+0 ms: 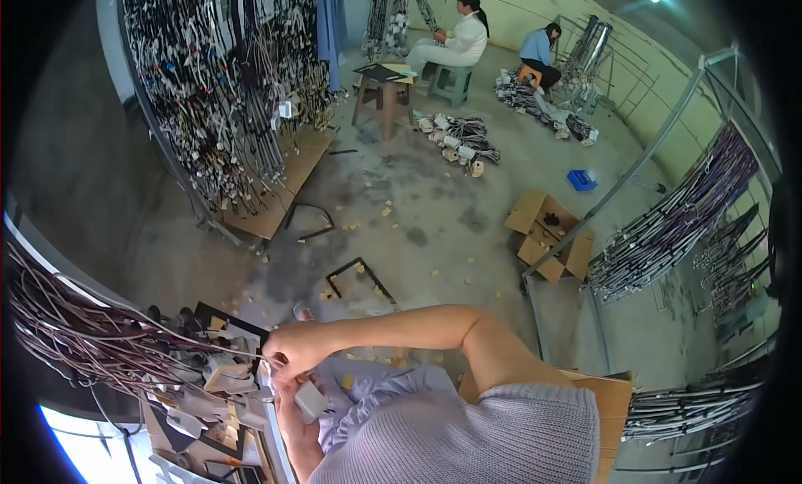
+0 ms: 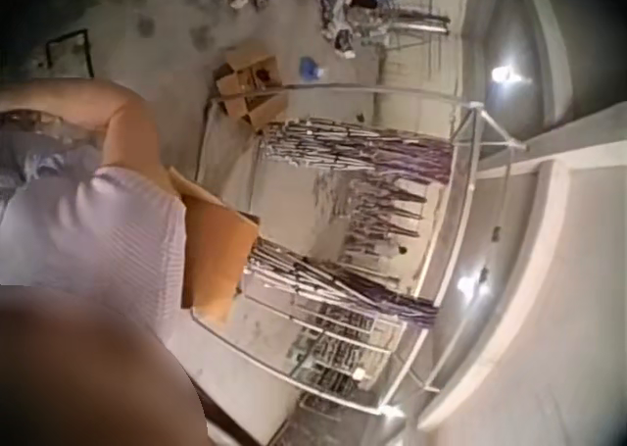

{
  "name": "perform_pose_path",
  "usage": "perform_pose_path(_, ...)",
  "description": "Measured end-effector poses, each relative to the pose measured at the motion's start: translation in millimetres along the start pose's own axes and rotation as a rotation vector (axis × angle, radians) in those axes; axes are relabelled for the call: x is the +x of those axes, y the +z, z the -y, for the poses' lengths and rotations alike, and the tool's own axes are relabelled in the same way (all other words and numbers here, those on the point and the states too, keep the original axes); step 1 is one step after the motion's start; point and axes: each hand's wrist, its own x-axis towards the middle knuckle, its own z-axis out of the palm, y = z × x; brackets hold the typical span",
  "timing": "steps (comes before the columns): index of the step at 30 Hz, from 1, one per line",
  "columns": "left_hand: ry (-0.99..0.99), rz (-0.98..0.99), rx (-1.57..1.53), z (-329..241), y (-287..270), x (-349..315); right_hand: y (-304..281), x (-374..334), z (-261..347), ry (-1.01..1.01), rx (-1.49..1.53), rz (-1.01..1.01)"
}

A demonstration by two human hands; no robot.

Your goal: The recorder is assembling electrical wire harnesses by wrapping tape around wire junctions and attaching plastic casings.

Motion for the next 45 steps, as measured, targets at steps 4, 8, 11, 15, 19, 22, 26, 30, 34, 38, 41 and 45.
perform_pose_path(4,0.066,-0.041,0.047,-3.0,-6.8,-0.4,-19.1,-18.7,3.1,-0.155,0.023,0.131)
perform_pose_path(8,-0.057,-0.050,-0.021,-2.4,-12.1,-3.9,-24.6,-30.4,16.8,-0.051,0.411,0.380)
perform_pose_path(11,-0.155,0.028,-0.082,2.0,-15.2,-3.8,-4.5,-27.1,27.7,0.058,0.121,-0.008)
perform_pose_path(15,-0.413,0.304,-0.390,5.4,-16.2,-5.2,29.4,-11.6,35.5,0.061,0.534,0.007)
perform_pose_path(19,-0.420,0.280,-0.465,-8.0,-15.7,-16.1,27.3,-8.1,29.6,-0.007,0.285,-0.004)
perform_pose_path(22,-0.359,-0.030,-0.134,-23.1,-19.2,-32.1,15.5,-16.6,24.2,-0.271,0.002,0.122)
perform_pose_path(26,-0.258,-0.140,0.300,-33.8,-30.0,-49.7,27.0,-39.3,29.3,-0.434,-0.147,-0.065)
perform_pose_path(30,-0.007,0.263,0.569,-56.6,-39.5,-60.2,50.6,-53.9,45.5,-0.173,-0.020,0.006)
perform_pose_path(34,-0.017,0.710,0.814,-78.1,-58.5,-82.0,34.4,-56.1,63.1,0.028,0.649,0.538)
perform_pose_path(38,0.238,0.359,0.529,-107.9,-104.0,-115.7,-37.0,-41.4,62.4,-0.414,1.272,0.277)
perform_pose_path(41,0.111,-0.519,0.893,-119.0,-120.2,-135.6,-37.7,13.9,50.7,-0.333,0.689,-0.243)
perform_pose_path(45,0.874,-1.053,1.550,-143.3,-78.3,-127.0,50.2,55.1,54.6,-0.683,0.155,-0.403)
